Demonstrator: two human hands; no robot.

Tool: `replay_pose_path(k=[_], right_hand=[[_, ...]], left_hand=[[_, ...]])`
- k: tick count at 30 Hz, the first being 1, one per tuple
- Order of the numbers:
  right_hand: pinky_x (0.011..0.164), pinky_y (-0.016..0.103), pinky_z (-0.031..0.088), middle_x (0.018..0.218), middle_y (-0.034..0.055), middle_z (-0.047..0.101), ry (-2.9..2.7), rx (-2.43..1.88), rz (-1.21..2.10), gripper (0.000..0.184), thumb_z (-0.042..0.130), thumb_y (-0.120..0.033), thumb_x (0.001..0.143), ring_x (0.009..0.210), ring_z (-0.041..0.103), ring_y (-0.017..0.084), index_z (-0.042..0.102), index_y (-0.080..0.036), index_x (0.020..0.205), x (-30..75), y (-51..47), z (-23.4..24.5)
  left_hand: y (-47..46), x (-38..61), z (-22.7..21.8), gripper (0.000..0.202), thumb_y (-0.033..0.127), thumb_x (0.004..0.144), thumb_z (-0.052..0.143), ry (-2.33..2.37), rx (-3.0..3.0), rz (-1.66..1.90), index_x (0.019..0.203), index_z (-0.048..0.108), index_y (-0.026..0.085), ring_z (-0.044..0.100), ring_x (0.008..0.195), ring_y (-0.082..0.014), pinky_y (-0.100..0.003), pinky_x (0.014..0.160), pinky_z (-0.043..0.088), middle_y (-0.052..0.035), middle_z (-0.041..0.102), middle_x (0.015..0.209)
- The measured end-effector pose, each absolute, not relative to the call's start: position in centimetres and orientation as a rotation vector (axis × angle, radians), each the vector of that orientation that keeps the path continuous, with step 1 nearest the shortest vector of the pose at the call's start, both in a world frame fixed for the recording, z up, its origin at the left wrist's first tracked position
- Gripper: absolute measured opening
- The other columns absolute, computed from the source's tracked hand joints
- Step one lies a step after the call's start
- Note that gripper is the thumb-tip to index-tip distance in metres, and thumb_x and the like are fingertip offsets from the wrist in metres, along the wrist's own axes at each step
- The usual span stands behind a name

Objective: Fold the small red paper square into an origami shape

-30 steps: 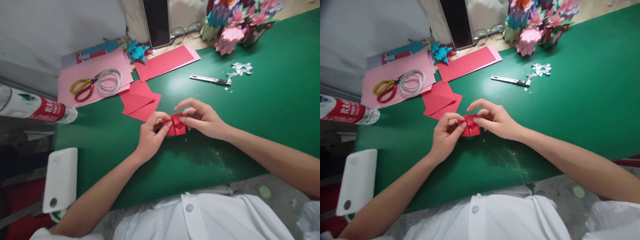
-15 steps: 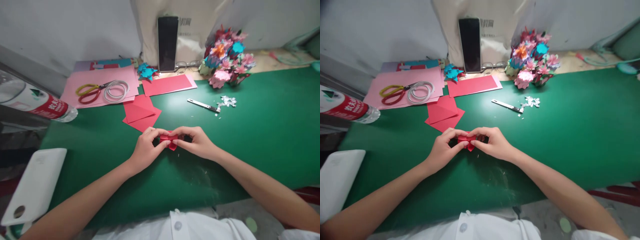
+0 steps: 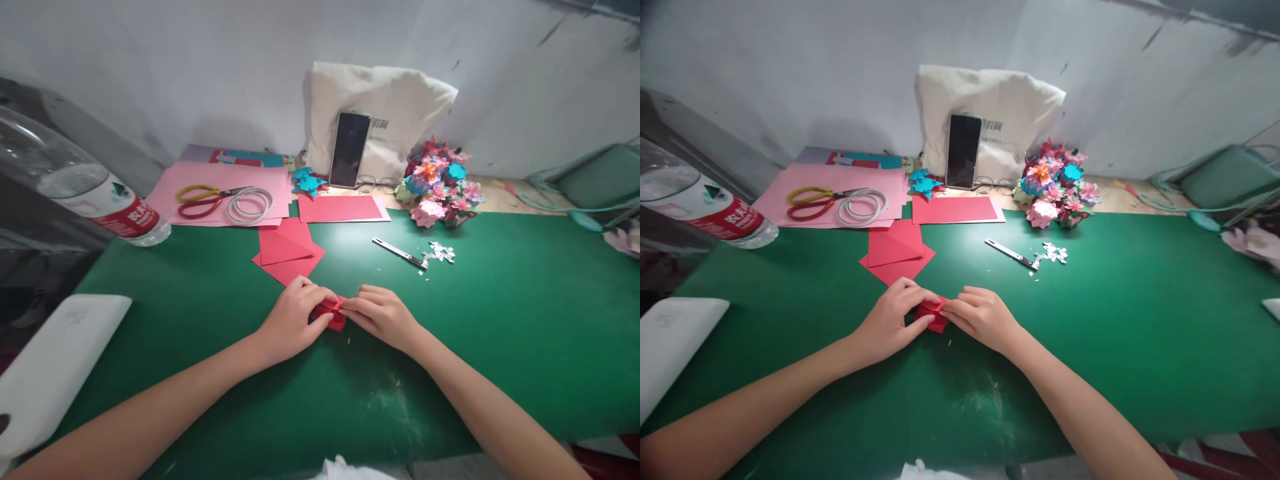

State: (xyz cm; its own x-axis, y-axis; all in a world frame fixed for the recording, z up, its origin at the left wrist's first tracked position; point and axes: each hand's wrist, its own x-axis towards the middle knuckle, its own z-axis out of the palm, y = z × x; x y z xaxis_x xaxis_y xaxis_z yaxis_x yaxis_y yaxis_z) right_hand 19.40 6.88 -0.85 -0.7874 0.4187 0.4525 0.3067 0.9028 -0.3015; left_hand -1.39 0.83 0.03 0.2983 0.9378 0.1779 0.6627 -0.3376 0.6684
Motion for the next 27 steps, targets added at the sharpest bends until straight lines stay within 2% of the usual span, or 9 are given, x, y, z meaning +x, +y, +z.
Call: replay_pose_path(k=[5, 8, 10, 11, 13, 16, 18, 22, 27], right_hand=[[0.062, 0.028, 0.04, 0.073, 0.0033, 0.063, -2.638, -0.527, 0.393, 0.016, 0.049, -0.026, 0.093, 0.066, 0.051, 0.014, 0.064, -0.021, 0.089, 19.6, 7.1, -0.7], [0.069, 0.031, 0.041, 0.077, 0.0032, 0.064, -2.591, -0.525, 0.574, 0.013, 0.057, -0.033, 0.088, 0.071, 0.055, 0.016, 0.063, -0.022, 0.085, 19.5, 8.7, 0.4], [0.076, 0.034, 0.043, 0.085, 0.0049, 0.067, -2.515, -0.609, 0.586, 0.024, 0.064, -0.042, 0.081, 0.079, 0.058, 0.019, 0.063, -0.021, 0.093, 19.2, 11.4, 1.5], [0.078, 0.034, 0.044, 0.089, 0.0056, 0.067, -2.496, -0.699, 0.551, 0.027, 0.063, -0.045, 0.081, 0.082, 0.059, 0.02, 0.063, -0.021, 0.093, 18.9, 13.3, 2.2], [0.081, 0.035, 0.045, 0.093, 0.0055, 0.067, -2.406, -0.928, 0.417, 0.027, 0.06, -0.047, 0.081, 0.086, 0.059, 0.021, 0.062, -0.022, 0.092, 18.2, 17.9, 3.4], [0.091, 0.043, 0.037, 0.107, 0.0135, 0.061, -2.206, -1.211, 0.248, 0.035, 0.054, -0.044, 0.085, 0.099, 0.053, 0.027, 0.057, -0.016, 0.107, 16.6, 25.1, 4.1], [0.093, 0.049, 0.032, 0.111, 0.0187, 0.057, -2.108, -1.39, 0.18, 0.04, 0.059, -0.045, 0.081, 0.108, 0.047, 0.035, 0.058, -0.013, 0.106, 15.4, 28.7, 3.7], [0.088, 0.048, 0.033, 0.105, 0.0173, 0.057, -2.085, -1.565, 0.178, 0.044, 0.069, -0.052, 0.071, 0.105, 0.045, 0.036, 0.061, -0.014, 0.092, 13.6, 32.2, 1.7], [0.089, 0.045, 0.031, 0.11, 0.0147, 0.051, -2.047, -1.675, 0.155, 0.045, 0.063, -0.059, 0.074, 0.106, 0.04, 0.034, 0.061, -0.017, 0.091, 13.2, 33.4, 0.4]], left_hand=[[0.4, -1.3, -0.3, 0.024, 0.013, 0.085, 0.049, 1.466, 2.284, 0.831, 0.104, 0.062, 0.022, 0.044, 0.113, -0.0255, -0.044, 0.096, 0.042, -0.0094, 0.05, 0.119], [0.5, -1.4, -0.5, 0.035, 0.006, 0.086, 0.042, 1.233, 2.392, 0.847, 0.114, 0.057, 0.021, 0.048, 0.109, -0.0221, -0.04, 0.096, 0.044, -0.0092, 0.052, 0.115], [0.7, -1.5, -0.5, 0.047, 0.004, 0.085, 0.041, 1.221, 2.328, 0.87, 0.128, 0.047, 0.021, 0.051, 0.105, -0.0194, -0.036, 0.093, 0.047, -0.0087, 0.053, 0.113], [0.8, -1.6, -0.5, 0.049, 0.003, 0.084, 0.042, 1.254, 2.277, 0.869, 0.129, 0.047, 0.023, 0.051, 0.105, -0.0184, -0.034, 0.092, 0.047, -0.0074, 0.053, 0.113], [0.9, -1.7, -0.5, 0.05, 0.003, 0.083, 0.044, 1.31, 2.199, 0.864, 0.128, 0.047, 0.024, 0.052, 0.106, -0.0179, -0.033, 0.093, 0.047, -0.0065, 0.052, 0.113], [0.8, -1.7, -0.3, 0.047, 0.002, 0.083, 0.043, 1.315, 2.181, 0.848, 0.124, 0.05, 0.025, 0.052, 0.105, -0.0178, -0.034, 0.093, 0.047, -0.0063, 0.052, 0.114], [0.7, -1.6, -0.2, 0.04, 0.003, 0.084, 0.042, 1.283, 2.236, 0.838, 0.116, 0.055, 0.023, 0.053, 0.102, -0.0189, -0.035, 0.089, 0.048, -0.0068, 0.054, 0.111], [0.6, -1.4, -0.2, 0.032, 0.004, 0.085, 0.04, 1.292, 2.292, 0.806, 0.103, 0.06, 0.021, 0.053, 0.097, -0.0203, -0.036, 0.083, 0.048, -0.007, 0.057, 0.105], [0.7, -1.3, -0.3, 0.029, 0.003, 0.084, 0.042, 1.299, 2.287, 0.773, 0.101, 0.059, 0.019, 0.051, 0.097, -0.0209, -0.036, 0.082, 0.048, -0.0074, 0.057, 0.104]])
